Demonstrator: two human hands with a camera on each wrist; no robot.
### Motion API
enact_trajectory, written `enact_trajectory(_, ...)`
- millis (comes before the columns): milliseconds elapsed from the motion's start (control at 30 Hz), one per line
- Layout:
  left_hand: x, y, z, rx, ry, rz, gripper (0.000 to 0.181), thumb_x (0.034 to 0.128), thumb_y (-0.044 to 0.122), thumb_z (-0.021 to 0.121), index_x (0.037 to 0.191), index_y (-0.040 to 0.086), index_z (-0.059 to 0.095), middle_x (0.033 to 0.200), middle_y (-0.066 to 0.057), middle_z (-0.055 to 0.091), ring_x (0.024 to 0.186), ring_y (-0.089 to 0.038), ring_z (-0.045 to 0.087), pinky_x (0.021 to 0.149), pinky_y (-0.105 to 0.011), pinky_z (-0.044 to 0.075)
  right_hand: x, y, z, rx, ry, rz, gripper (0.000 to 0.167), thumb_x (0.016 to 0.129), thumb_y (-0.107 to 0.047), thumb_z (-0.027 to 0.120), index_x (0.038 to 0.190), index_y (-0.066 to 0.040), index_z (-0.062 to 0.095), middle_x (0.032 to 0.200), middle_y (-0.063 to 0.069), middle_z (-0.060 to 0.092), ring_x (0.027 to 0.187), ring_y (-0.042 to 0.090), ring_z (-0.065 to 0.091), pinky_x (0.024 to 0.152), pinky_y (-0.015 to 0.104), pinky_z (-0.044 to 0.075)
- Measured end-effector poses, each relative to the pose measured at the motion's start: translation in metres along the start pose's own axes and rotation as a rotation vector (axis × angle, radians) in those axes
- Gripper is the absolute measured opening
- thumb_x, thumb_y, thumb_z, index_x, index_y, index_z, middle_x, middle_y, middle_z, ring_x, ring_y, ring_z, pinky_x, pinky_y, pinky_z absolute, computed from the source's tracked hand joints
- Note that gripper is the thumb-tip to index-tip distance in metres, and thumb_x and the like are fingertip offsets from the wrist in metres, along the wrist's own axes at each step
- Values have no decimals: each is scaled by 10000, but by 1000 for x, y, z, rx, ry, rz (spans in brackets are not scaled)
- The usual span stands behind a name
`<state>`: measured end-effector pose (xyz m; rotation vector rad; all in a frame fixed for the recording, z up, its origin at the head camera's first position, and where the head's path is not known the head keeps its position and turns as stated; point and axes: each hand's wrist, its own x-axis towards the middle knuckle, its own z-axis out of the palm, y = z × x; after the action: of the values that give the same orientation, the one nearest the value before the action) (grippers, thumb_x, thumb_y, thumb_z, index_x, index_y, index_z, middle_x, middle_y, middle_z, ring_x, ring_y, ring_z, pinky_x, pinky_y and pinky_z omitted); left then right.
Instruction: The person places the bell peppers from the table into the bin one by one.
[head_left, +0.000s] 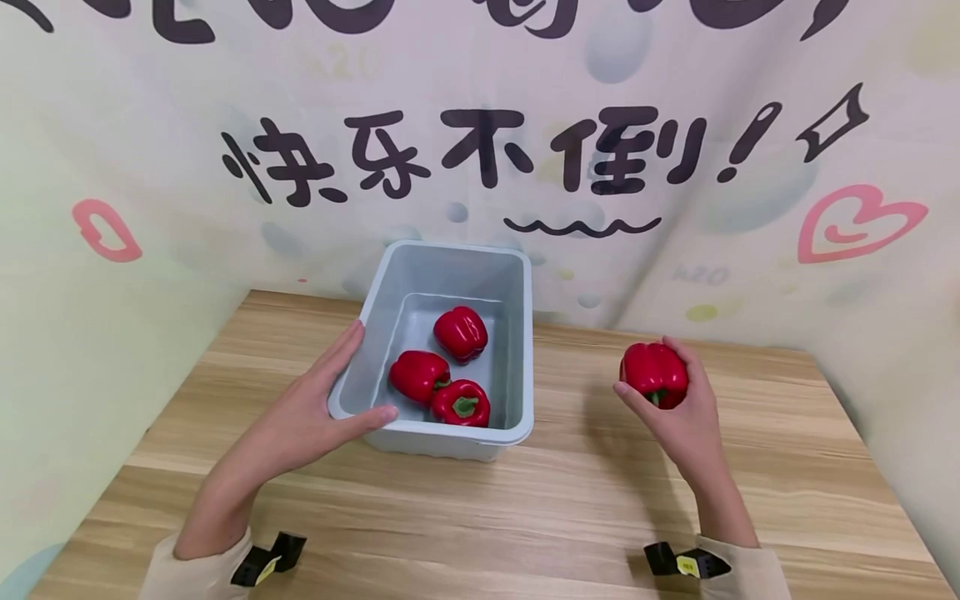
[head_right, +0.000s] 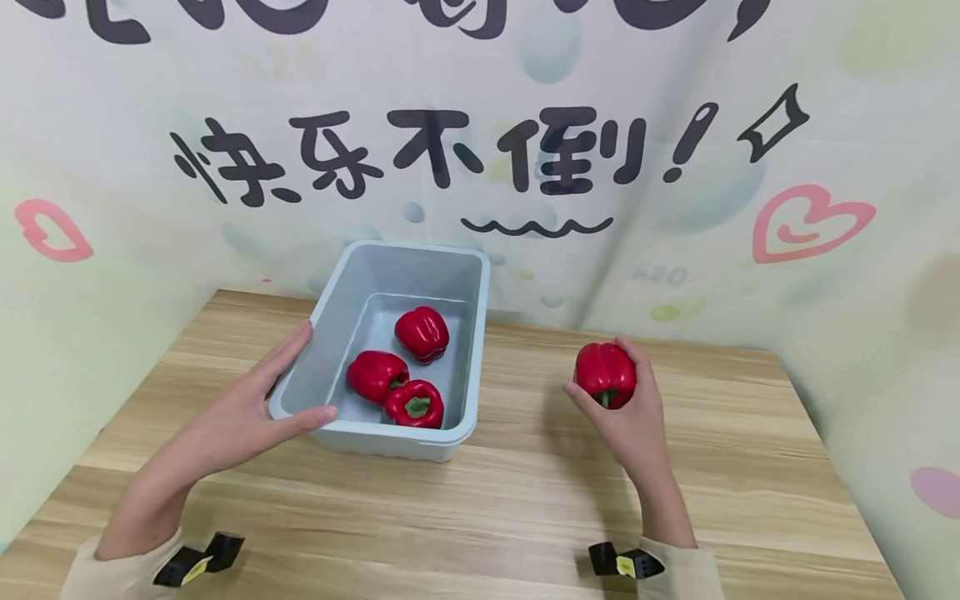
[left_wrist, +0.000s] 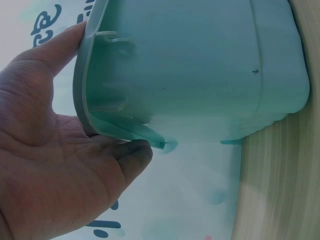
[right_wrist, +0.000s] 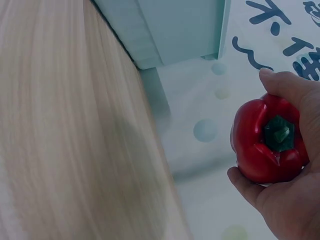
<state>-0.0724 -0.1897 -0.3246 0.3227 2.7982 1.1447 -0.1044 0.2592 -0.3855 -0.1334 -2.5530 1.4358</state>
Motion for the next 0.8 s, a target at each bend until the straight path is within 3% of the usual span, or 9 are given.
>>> enact_trajectory(400, 1, -1, 0, -3, -1, 3, 1108, 903, 554, 783, 1719, 221, 112, 1806, -68, 123, 1593, -488, 284, 1063, -684, 516, -11, -10, 5, 25, -41, -27, 944, 878, -245, 883, 1646, -234, 333, 1611, 93, 452, 1426, 380, 455, 812, 111, 522)
enact_trajectory(800, 1, -2, 2, 2, 3, 5, 1104, 904, 560, 777, 1719, 224, 113, 1804, -79, 131, 1579, -501, 302, 1038, -678, 536, -23, -34, 12, 66, -70, -130, 897, 864, -174, 887, 1610, -245, 393, 1563, 86, 490, 1348, 339, 498, 811, 158, 569)
